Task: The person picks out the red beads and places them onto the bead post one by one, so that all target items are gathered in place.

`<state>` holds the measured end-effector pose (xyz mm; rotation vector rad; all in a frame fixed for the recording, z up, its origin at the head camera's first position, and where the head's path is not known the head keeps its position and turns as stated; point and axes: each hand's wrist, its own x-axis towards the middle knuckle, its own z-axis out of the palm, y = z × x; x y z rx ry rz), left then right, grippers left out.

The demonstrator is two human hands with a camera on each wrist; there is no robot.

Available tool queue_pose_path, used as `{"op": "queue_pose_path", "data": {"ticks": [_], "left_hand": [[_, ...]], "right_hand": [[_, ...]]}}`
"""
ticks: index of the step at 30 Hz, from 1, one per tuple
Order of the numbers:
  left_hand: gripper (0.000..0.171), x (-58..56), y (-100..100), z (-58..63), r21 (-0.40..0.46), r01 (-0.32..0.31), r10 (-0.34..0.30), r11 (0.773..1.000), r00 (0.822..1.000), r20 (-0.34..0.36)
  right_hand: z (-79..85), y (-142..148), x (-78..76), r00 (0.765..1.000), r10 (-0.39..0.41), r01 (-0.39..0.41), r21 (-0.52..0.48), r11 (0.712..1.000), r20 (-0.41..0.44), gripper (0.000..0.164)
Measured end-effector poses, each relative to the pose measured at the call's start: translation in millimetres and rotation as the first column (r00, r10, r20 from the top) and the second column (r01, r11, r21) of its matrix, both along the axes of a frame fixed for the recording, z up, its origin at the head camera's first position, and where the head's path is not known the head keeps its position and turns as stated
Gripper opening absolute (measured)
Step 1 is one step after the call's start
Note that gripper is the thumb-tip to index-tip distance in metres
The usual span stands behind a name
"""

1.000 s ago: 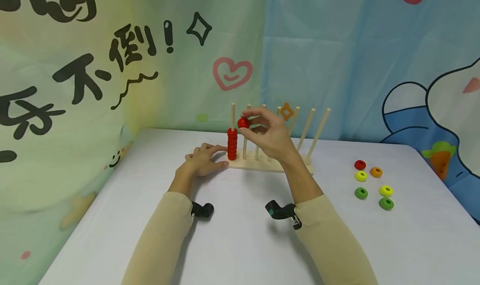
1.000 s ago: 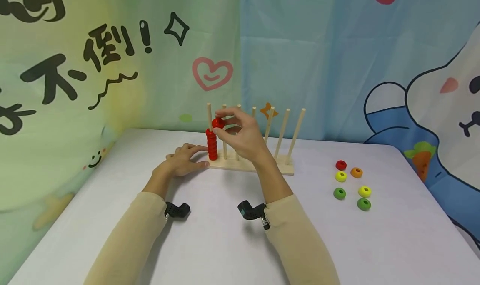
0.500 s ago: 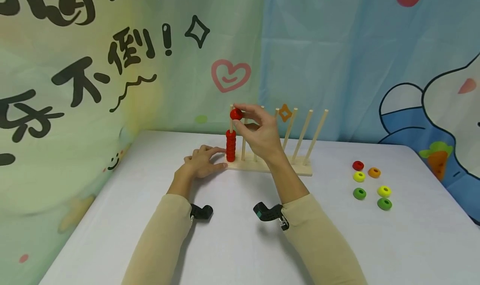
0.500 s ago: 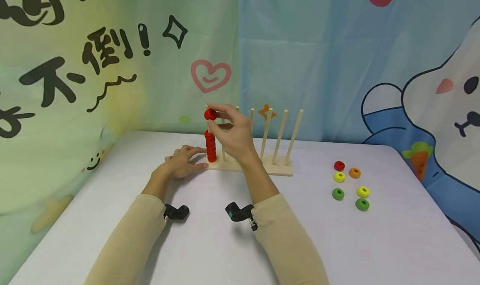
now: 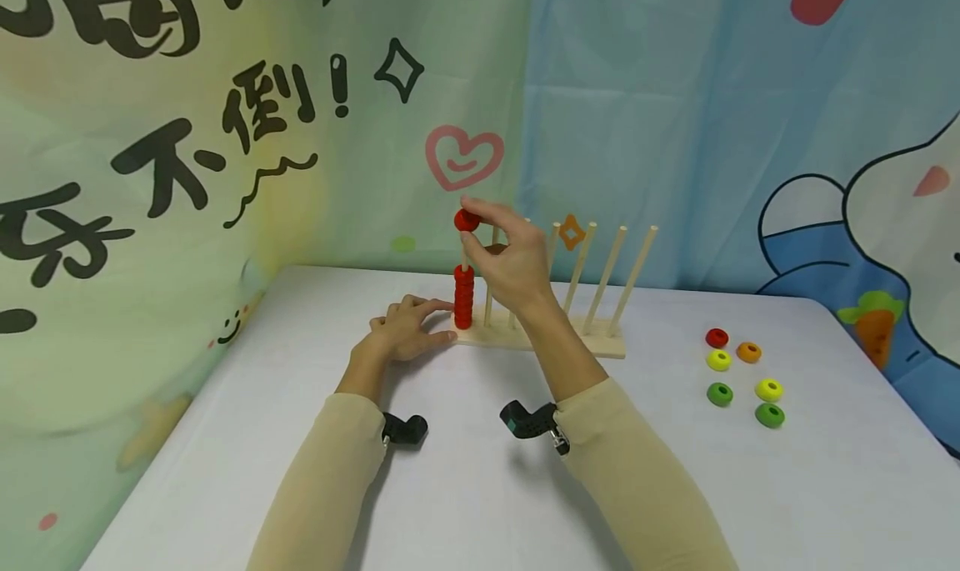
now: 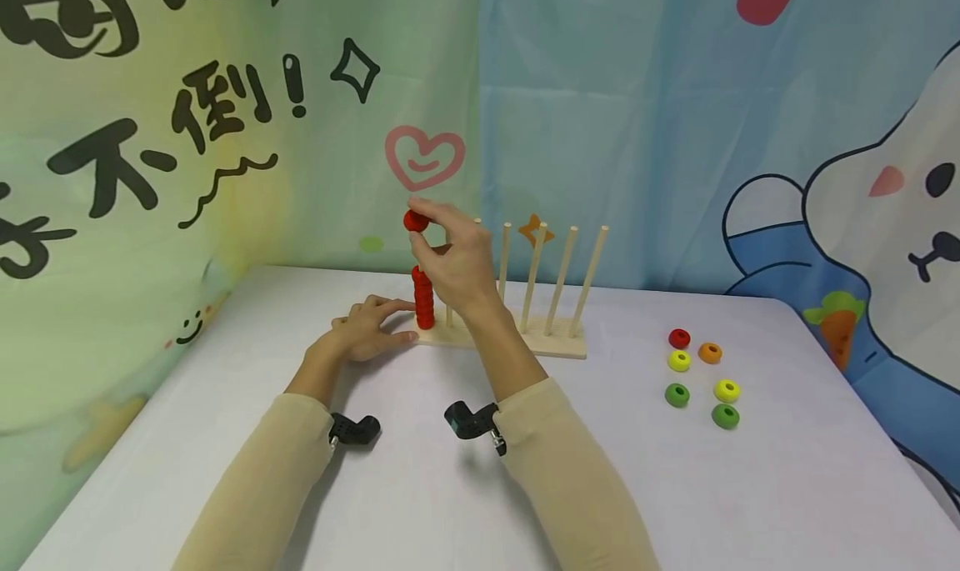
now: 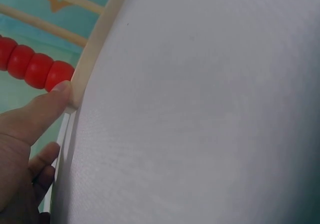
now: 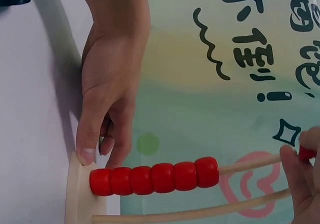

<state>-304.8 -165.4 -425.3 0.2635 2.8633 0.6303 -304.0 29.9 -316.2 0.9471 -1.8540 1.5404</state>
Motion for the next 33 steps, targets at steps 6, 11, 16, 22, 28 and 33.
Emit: {"op": "queue_pose_path", "data": {"ticks": [6,11,16,22,28,33], "left_hand": [[0.058,0.1,0.5,-2.5,0.005,-0.003,0.003,1.000,1.000,-0.002],[0.058,-0.2,0.8,-2.3,0.014,-0.010,0.010,1.000,1.000,-0.002],[0.059,-0.3,0.9,-1.6,0.012,-0.006,0.006,1.000,1.000,0.000],[0.060,-0.7,-0.2,-1.7,0.006,0.000,0.000,1.000,1.000,-0.006],[0.060,-1.8,-0.5,-3.3,0.009,-0.002,0.002,1.000,1.000,-0.012],[0.059,-1.9,-0.6,-4.2,0.012,-0.003,0.003,1.000,1.000,-0.013]], "right_hand": [[-0.2,-5.6,-0.2,0.989,-0.131,0.136,0.067,0.989,-0.073,0.034],[3.4,-8.4,-3.1,0.969,-0.228,0.240,0.132,0.962,-0.097,0.031],[5.8,-6.5,-4.5,0.958,-0.255,0.276,0.184,0.943,-0.128,0.032],[6.8,-4.1,-4.3,0.961,-0.240,0.265,0.207,0.942,-0.139,0.033],[7.2,-3.2,-0.4,0.966,-0.216,0.242,0.204,0.949,-0.141,0.034],[5.8,-4.0,1.5,0.967,-0.187,0.221,0.207,0.953,-0.170,0.034]]}}
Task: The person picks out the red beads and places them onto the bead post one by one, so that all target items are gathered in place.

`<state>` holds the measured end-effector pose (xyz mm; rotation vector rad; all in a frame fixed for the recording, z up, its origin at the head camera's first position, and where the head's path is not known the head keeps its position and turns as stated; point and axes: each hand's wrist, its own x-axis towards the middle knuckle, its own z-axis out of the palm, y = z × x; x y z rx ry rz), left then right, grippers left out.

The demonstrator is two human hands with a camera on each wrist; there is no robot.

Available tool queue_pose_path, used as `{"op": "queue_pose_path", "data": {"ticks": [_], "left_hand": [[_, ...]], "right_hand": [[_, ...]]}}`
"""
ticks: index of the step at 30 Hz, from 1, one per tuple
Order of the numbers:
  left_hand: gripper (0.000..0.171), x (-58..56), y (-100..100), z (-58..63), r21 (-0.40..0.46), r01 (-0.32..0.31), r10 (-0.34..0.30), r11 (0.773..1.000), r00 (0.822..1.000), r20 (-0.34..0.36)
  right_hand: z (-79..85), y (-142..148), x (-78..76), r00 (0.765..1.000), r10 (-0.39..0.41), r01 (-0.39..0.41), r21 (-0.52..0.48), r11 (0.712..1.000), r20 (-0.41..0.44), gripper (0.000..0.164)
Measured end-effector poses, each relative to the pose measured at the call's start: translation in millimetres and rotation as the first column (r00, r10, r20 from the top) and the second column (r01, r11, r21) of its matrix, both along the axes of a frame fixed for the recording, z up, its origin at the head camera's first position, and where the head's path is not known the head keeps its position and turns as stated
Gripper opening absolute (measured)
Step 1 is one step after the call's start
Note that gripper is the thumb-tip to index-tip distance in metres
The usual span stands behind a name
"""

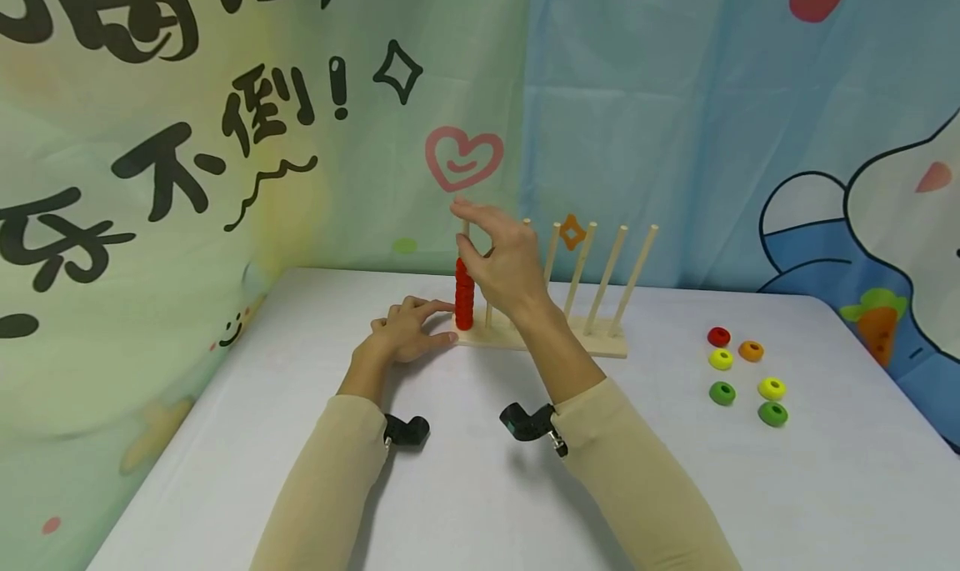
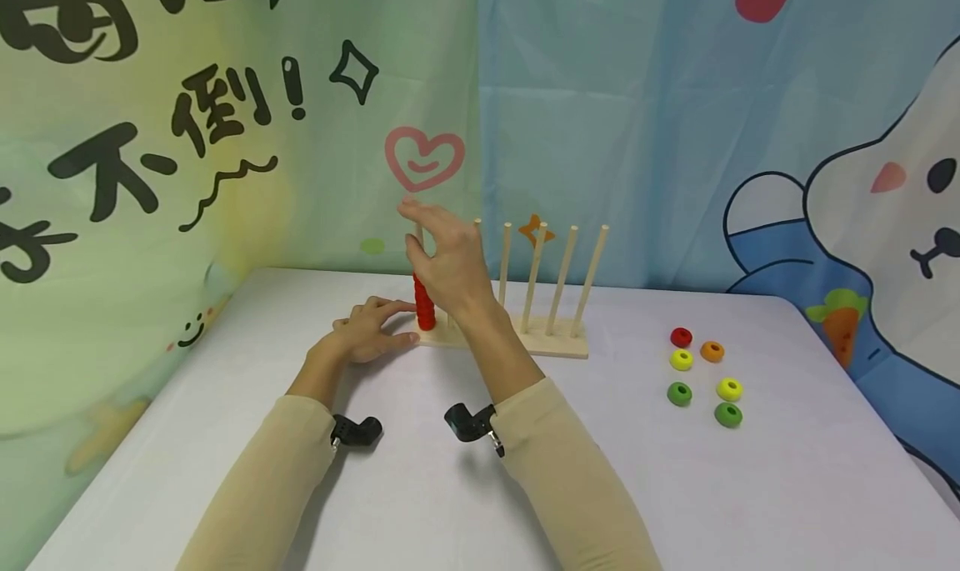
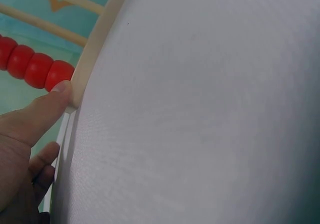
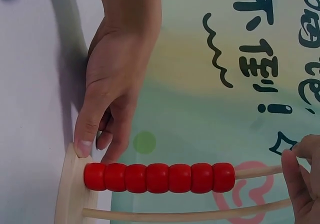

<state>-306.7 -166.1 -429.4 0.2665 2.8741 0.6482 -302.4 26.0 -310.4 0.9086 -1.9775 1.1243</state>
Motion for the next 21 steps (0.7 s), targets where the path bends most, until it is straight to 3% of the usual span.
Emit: {"op": "queue_pose_path", "data": {"ticks": [14,21], "left_hand": [[0.059,-2.1,1,3.3,-0.029,0.027,-0.027,0.999,1.000,0.012],[0.060,0.8,-1,6.3,-0.024,0.028,-0.028,0.999,0.999,0.037]], "right_hand": [[-3.9,16,9.7,0.996,0.080,-0.078,0.038,0.996,-0.046,0.032],[-13.1,32,16.6,0.990,0.140,-0.141,0.028,0.990,0.028,0.035]]}}
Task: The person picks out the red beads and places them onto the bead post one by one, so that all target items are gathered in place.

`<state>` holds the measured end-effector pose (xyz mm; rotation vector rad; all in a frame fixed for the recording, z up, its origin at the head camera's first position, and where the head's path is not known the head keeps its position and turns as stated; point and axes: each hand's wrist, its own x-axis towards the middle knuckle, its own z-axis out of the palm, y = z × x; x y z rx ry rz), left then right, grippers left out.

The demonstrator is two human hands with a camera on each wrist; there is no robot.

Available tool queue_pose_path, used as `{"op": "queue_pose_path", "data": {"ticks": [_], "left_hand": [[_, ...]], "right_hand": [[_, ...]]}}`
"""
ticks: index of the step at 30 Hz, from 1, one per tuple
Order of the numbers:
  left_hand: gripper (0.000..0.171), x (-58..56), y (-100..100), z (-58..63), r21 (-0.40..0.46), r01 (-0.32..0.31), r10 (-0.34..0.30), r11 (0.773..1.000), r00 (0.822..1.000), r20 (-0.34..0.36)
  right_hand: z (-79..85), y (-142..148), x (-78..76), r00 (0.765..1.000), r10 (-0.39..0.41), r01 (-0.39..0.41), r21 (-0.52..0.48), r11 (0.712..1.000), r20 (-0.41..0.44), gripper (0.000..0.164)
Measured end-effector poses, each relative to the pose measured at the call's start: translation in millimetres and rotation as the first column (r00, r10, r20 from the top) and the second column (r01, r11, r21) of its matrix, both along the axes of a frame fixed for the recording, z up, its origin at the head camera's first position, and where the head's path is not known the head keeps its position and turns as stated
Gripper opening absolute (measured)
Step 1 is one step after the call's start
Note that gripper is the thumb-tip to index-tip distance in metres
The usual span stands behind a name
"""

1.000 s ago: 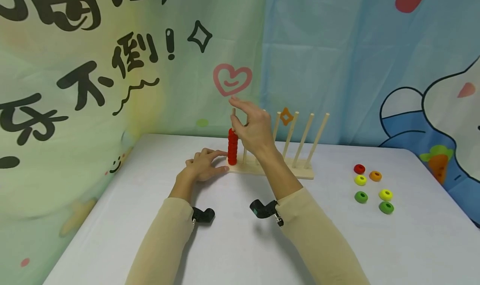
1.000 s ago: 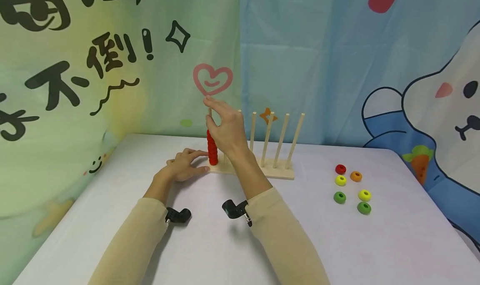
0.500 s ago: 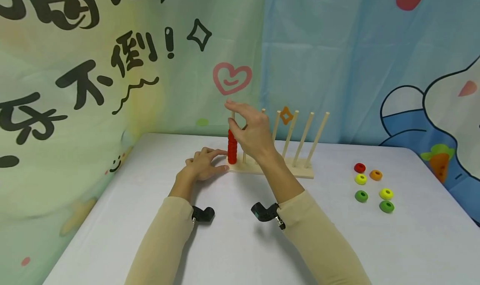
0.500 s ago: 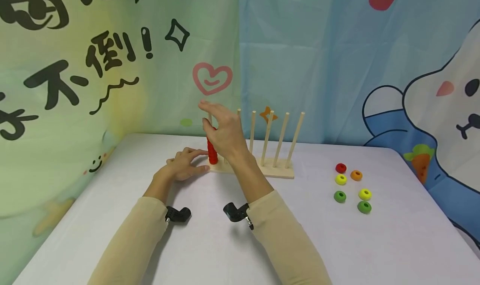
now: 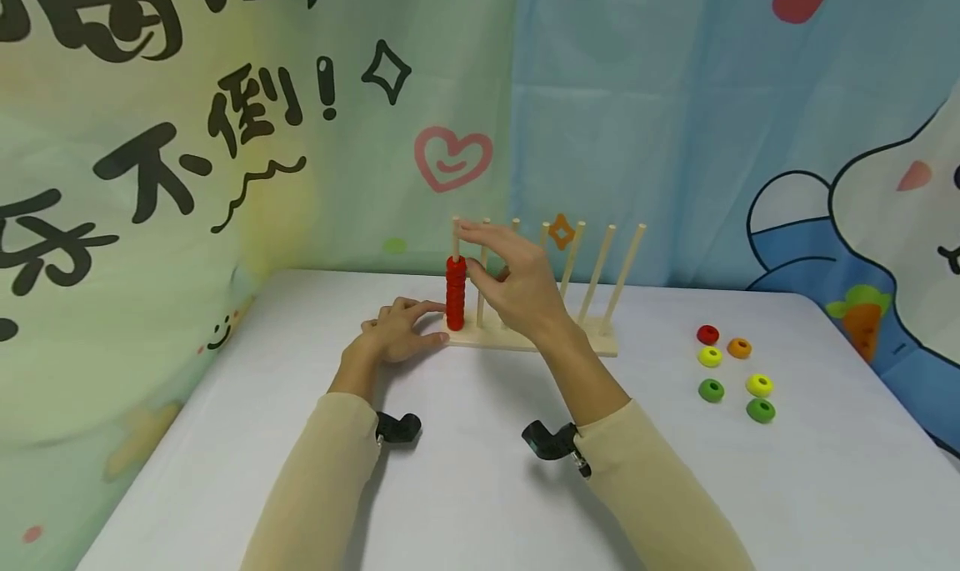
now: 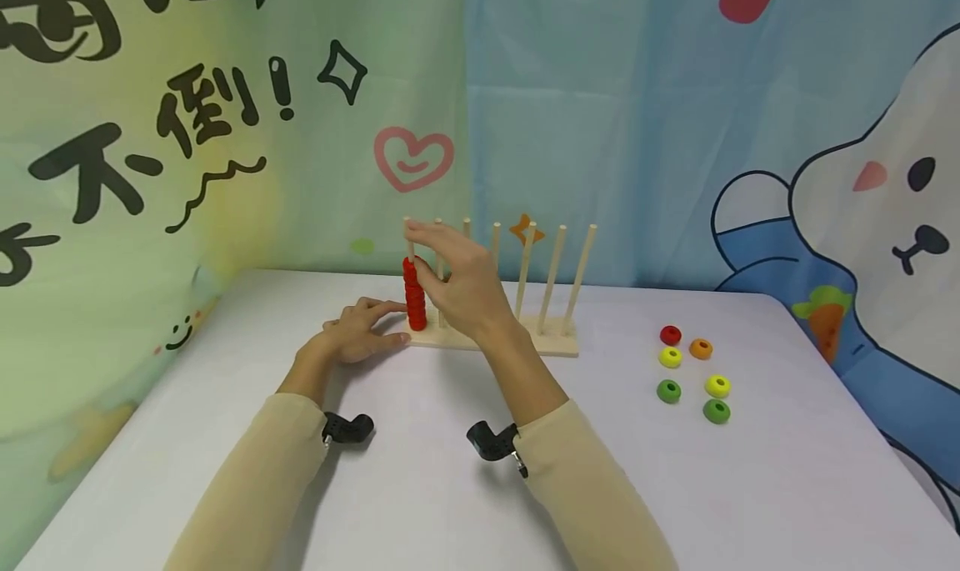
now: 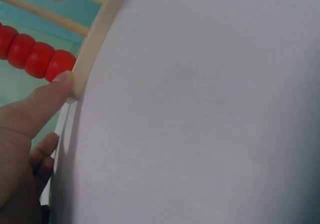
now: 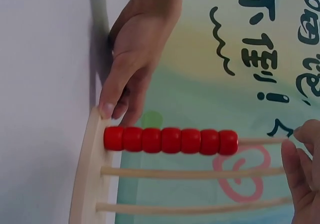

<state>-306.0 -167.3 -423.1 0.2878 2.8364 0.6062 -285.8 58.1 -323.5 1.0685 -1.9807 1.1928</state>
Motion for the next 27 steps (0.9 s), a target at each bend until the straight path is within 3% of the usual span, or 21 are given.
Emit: {"op": "queue_pose_path", "data": {"ticks": [16,27], "left_hand": [[0.062,-3.4,2,-4.0,0.020,-0.021,0.021,1.000,1.000,0.020],[0.063,-4.7,-1,-5.3,0.028,-0.015,0.015,1.000,1.000,0.025]], "right_hand": [[-3.4,54,9.3,0.997,0.060,-0.060,0.000,0.998,-0.046,0.041],[4.5,67,28.6,0.996,0.076,-0.078,-0.048,0.996,-0.043,0.036]]}}
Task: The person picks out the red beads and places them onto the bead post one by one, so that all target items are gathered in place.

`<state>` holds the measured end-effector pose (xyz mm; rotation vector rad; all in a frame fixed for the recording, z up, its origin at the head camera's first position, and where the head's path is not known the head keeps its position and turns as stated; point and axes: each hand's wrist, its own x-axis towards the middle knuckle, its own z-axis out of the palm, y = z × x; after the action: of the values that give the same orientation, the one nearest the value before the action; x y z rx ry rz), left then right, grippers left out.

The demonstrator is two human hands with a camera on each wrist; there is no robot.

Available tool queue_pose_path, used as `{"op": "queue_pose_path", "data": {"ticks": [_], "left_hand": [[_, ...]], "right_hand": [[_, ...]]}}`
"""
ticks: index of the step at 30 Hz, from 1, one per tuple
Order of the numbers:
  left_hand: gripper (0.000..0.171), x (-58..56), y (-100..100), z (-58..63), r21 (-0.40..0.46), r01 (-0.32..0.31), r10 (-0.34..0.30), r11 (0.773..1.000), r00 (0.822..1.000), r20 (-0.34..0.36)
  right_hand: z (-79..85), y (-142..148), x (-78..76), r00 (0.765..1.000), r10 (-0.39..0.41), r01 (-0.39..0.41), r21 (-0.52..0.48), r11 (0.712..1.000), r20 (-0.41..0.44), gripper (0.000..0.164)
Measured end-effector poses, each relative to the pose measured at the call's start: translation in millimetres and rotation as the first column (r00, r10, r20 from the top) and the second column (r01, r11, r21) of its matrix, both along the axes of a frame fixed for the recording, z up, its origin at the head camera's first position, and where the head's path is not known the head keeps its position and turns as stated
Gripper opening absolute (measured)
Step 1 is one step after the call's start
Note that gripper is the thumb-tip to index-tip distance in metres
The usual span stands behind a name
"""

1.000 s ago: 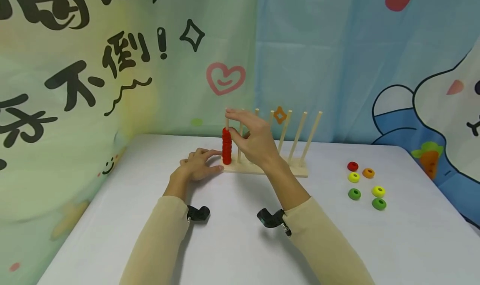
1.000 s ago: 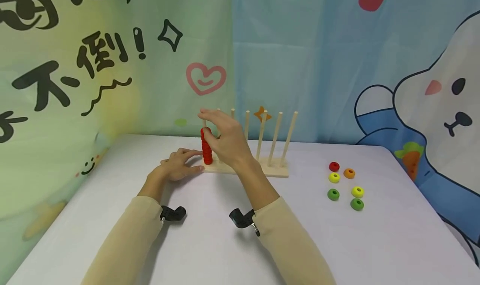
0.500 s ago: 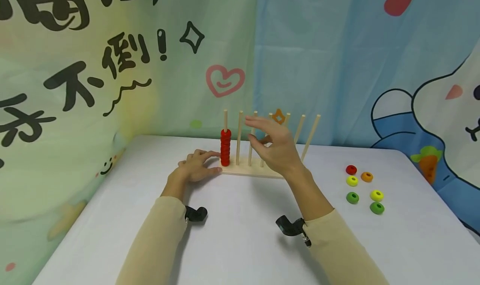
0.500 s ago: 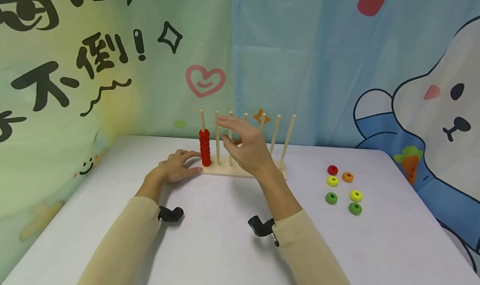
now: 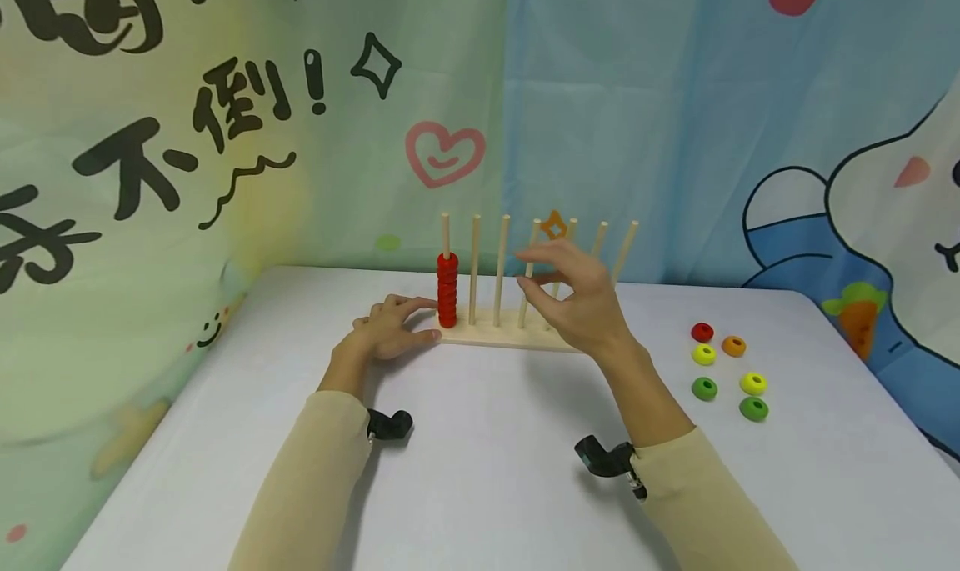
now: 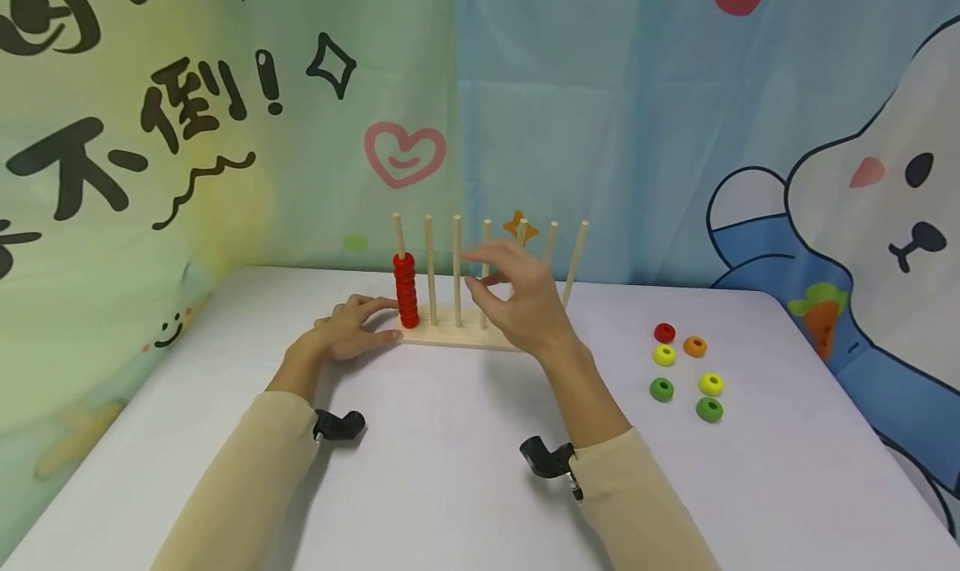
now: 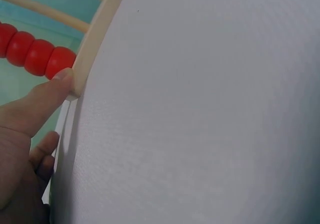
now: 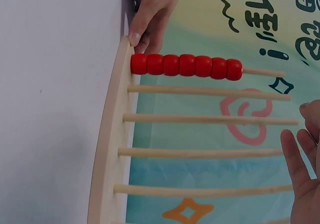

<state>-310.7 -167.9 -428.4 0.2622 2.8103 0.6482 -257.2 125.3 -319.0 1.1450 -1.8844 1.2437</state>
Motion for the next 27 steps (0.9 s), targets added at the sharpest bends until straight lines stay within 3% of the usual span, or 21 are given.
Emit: {"op": "queue_pose_path", "data": {"ticks": [9,18,27], "left_hand": [[0.062,-0.1,0,-0.3,0.007,0.001,-0.001,1.000,1.000,-0.008],[0.063,2.5,1,-0.1,0.012,-0.005,0.005,1.000,1.000,0.000],[0.062,0.2,2,0.3,0.002,-0.007,0.007,1.000,1.000,0.007]], "right_hand": [[-14.6,22,-8.3,0.997,-0.042,0.043,0.018,0.999,-0.059,0.035],[-16.9,39,3.3,0.996,-0.057,0.060,0.032,0.998,-0.066,0.035],[-24.4,72,8.7,0.990,-0.135,0.136,0.014,0.991,-0.039,0.035]]}}
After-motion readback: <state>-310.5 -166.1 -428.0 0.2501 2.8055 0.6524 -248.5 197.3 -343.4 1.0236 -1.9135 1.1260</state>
